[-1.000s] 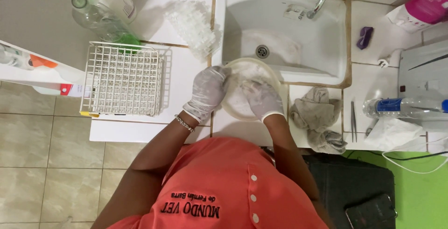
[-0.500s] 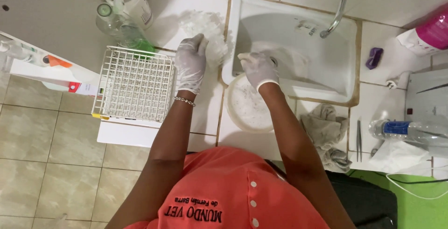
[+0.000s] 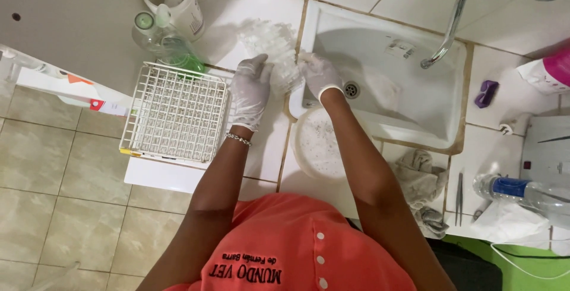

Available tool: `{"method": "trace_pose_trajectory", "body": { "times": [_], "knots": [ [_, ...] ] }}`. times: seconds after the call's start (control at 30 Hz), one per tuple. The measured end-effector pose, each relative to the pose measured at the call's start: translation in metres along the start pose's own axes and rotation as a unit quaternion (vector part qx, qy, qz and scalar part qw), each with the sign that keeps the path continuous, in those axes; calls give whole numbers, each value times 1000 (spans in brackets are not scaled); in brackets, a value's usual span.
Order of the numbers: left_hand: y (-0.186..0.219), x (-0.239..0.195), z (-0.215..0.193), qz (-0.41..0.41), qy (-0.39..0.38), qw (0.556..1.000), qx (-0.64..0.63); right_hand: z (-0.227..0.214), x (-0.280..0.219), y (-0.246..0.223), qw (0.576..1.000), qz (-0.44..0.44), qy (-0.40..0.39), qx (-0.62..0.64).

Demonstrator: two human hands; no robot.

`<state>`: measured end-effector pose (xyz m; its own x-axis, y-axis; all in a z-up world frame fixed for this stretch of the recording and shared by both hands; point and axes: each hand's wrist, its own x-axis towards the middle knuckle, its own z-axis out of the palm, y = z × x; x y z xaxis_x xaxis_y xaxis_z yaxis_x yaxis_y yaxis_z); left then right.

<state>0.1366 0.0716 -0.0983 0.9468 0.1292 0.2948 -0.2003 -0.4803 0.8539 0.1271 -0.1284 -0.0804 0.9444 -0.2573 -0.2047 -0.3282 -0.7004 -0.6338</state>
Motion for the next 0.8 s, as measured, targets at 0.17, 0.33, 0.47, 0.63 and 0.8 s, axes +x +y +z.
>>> {"method": "trace_pose_trajectory", "body": {
  "times": [0.17,0.33,0.47,0.63,0.8],
  "knots": [
    [9,-20,-13,-83,-34,996,16,-7,-10,-12,994,-57,18,86],
    [5,-31,-8,-178,-74,981,-11,1,-7,-9,995,-44,17,92],
    [5,-29,-5,-188,-63,980,-28,-1,-7,-11,995,-57,22,77],
    [4,-24,-10,-146,-24,988,-43,6,-2,-11,993,-51,45,93],
    [17,-23,-17,-130,3,990,-57,-11,-21,-29,991,-61,60,106]
  ]
}}
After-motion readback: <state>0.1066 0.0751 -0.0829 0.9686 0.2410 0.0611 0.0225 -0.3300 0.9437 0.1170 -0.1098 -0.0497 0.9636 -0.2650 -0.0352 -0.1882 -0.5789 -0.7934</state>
